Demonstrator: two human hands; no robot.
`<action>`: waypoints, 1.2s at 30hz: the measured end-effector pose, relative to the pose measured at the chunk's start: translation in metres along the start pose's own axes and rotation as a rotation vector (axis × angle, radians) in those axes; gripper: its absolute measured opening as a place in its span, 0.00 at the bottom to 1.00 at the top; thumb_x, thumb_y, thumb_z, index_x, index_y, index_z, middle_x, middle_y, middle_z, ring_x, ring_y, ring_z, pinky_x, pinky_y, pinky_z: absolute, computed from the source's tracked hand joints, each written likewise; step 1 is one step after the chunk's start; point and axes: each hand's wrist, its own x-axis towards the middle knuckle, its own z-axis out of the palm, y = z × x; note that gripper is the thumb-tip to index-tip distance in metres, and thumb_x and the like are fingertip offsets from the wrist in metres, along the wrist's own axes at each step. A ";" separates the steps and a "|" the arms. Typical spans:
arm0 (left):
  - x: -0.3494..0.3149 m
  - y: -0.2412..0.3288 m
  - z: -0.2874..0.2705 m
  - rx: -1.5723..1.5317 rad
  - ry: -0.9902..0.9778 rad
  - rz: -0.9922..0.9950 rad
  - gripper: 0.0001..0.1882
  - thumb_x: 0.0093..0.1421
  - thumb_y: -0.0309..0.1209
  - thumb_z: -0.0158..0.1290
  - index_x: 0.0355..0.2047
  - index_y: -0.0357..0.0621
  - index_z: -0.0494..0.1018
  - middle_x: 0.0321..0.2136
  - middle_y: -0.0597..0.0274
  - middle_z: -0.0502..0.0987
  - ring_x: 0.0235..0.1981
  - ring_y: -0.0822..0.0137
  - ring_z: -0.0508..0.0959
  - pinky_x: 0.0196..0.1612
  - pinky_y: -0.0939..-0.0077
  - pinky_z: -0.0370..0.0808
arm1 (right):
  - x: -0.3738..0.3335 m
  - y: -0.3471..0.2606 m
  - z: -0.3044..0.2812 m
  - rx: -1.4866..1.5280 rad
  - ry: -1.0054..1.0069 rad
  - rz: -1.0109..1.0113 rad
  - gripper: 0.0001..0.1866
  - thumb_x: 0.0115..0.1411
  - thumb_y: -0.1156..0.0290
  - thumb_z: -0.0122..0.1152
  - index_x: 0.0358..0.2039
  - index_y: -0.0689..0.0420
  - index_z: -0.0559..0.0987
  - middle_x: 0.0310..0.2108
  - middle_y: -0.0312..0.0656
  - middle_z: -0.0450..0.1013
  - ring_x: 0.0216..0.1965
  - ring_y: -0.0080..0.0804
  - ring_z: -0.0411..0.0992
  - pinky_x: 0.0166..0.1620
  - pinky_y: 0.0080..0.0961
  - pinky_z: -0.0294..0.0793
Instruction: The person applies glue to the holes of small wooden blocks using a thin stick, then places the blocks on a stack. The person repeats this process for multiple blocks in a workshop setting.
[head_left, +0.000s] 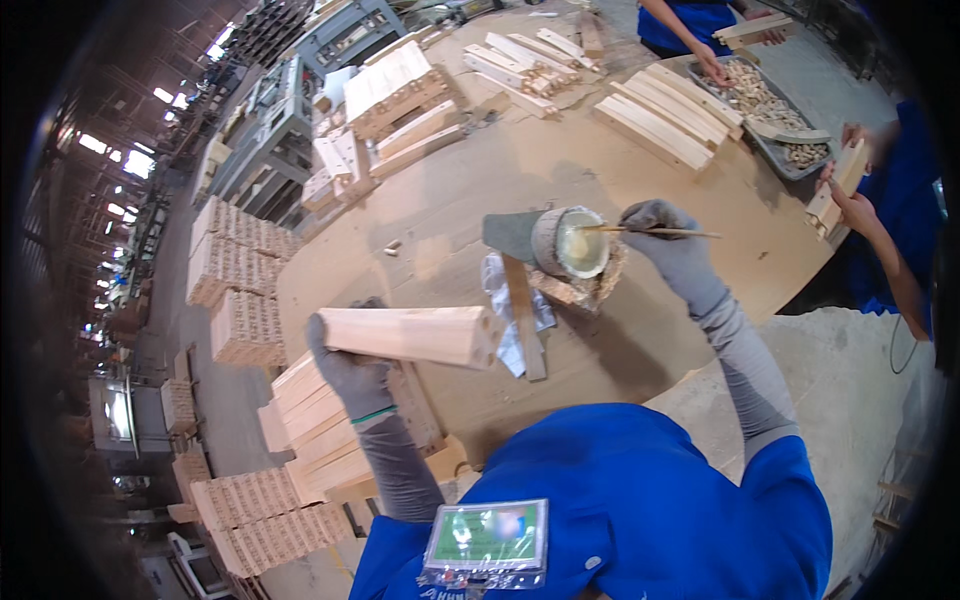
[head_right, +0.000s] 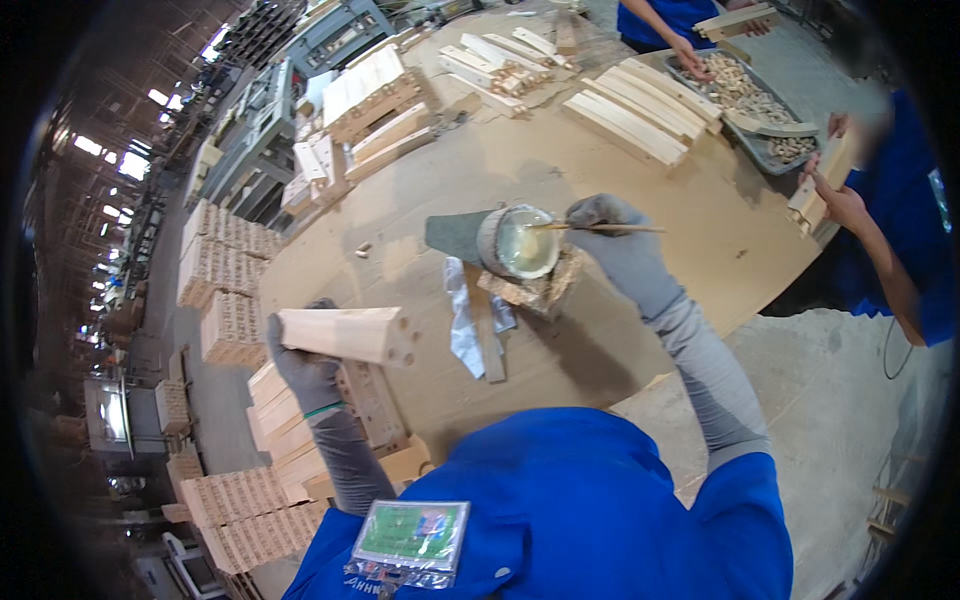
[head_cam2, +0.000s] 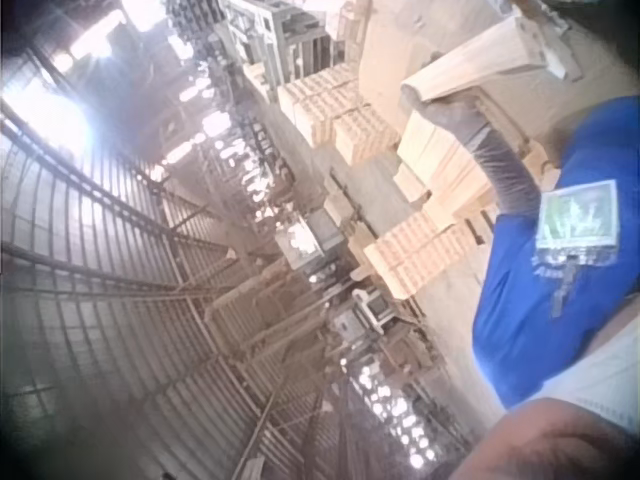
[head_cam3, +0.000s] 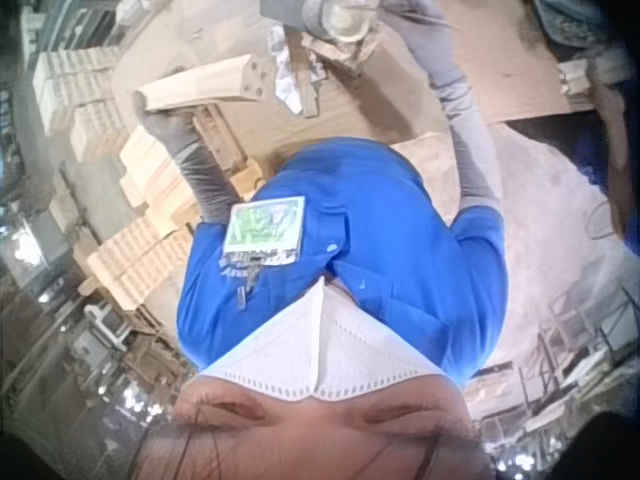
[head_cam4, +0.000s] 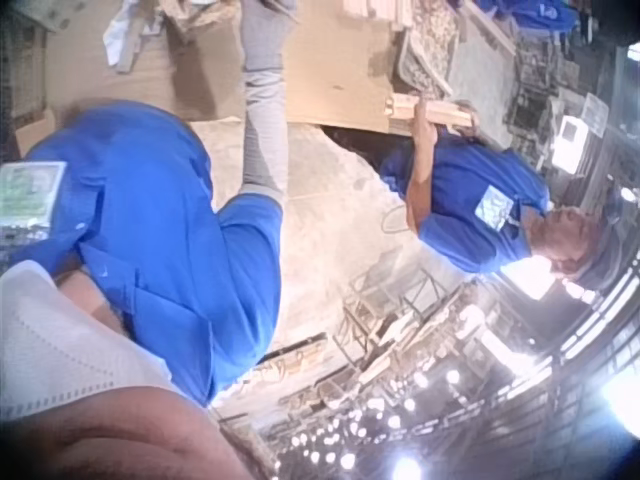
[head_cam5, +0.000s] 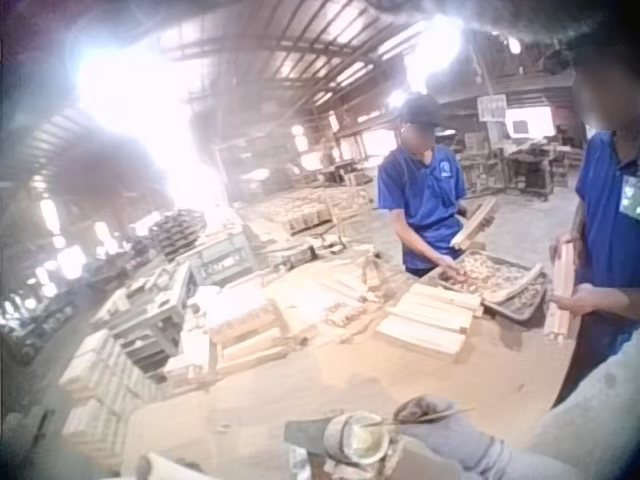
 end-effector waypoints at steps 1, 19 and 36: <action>0.003 -0.002 -0.002 -0.055 0.006 -0.024 0.21 0.59 0.45 0.51 0.36 0.37 0.67 0.29 0.46 0.76 0.36 0.51 0.76 0.49 0.53 0.73 | 0.001 -0.004 -0.007 -0.025 -0.028 -0.024 0.06 0.50 0.80 0.65 0.27 0.61 0.76 0.32 0.40 0.74 0.35 0.23 0.71 0.40 0.20 0.72; -0.067 -0.089 0.124 0.121 -0.448 -0.120 0.27 0.62 0.42 0.47 0.56 0.39 0.61 0.44 0.55 0.73 0.44 0.62 0.74 0.54 0.56 0.69 | -0.042 -0.119 0.018 -0.413 -0.736 0.091 0.44 0.51 0.56 0.65 0.64 0.58 0.56 0.55 0.56 0.66 0.54 0.51 0.68 0.56 0.38 0.67; -0.041 -0.045 0.045 0.258 -0.366 0.081 0.25 0.67 0.35 0.41 0.61 0.39 0.56 0.53 0.49 0.68 0.49 0.56 0.73 0.53 0.55 0.71 | 0.080 0.093 -0.102 -1.157 -0.088 0.403 0.42 0.50 0.57 0.63 0.62 0.57 0.57 0.46 0.56 0.72 0.46 0.54 0.72 0.49 0.41 0.72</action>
